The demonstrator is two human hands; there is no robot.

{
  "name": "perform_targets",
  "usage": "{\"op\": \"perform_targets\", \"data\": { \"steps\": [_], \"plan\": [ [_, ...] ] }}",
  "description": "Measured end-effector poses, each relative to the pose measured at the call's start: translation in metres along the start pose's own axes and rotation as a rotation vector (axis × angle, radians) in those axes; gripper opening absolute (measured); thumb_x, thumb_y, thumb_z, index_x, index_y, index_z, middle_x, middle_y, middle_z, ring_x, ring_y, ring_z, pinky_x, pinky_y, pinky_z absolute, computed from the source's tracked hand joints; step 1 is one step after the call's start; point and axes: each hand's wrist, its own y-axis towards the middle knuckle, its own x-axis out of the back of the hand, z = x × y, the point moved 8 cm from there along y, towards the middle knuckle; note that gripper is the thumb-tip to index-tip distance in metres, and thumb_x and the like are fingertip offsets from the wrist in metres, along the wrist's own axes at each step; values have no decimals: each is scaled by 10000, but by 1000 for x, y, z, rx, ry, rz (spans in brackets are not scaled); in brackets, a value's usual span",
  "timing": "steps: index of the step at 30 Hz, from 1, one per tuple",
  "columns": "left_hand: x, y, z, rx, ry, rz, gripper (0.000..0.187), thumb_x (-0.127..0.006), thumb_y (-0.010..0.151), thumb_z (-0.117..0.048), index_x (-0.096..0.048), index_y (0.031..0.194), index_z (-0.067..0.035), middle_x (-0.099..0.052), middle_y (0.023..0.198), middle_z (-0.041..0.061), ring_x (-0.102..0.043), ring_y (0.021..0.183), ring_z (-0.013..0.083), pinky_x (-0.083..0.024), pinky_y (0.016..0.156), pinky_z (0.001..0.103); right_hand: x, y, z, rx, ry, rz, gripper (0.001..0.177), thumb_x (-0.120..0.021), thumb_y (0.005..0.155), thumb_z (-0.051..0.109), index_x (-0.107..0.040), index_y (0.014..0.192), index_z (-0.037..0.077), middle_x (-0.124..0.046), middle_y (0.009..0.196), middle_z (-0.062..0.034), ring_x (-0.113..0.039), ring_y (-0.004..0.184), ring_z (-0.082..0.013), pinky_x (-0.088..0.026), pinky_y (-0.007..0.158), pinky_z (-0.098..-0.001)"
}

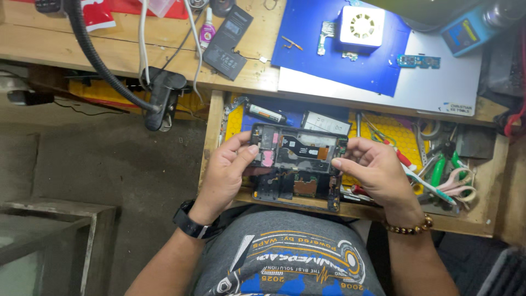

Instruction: The person is repairing a disassembled smartphone at a workbench. They use a small metal tool to scrape and clean the internal frame and components of the phone. The person handles the phone with both hands, rotating it to access different areas while working under a magnifying lamp.

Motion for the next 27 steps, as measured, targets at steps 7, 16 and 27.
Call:
{"op": "perform_targets", "data": {
  "steps": [7,16,27],
  "plan": [
    [-9,3,-5,-68,67,0,380,-615,1000,-29,-495,1357,21,-709,1141,96,-694,989,124,-614,847,310,-4,-4,-3,15,68,11,209,-787,839,85,-710,1010,-8,-652,750,51,-460,531,23,-340,447,-143],
    [-12,8,-2,-70,60,-58,358,-600,999,-37,-501,1341,5,-691,1125,82,-693,965,128,-629,813,310,-9,-11,1,27,198,41,196,-747,895,62,-694,1068,-11,-672,836,29,-469,580,40,-345,478,-120],
    [-15,7,-10,-65,84,-90,354,-607,1002,-56,-514,1340,-9,-699,1165,79,-697,1005,130,-631,828,310,-12,-15,7,-13,209,71,197,-698,902,32,-676,1093,-11,-714,823,18,-533,581,24,-370,474,-133]
  ]
}}
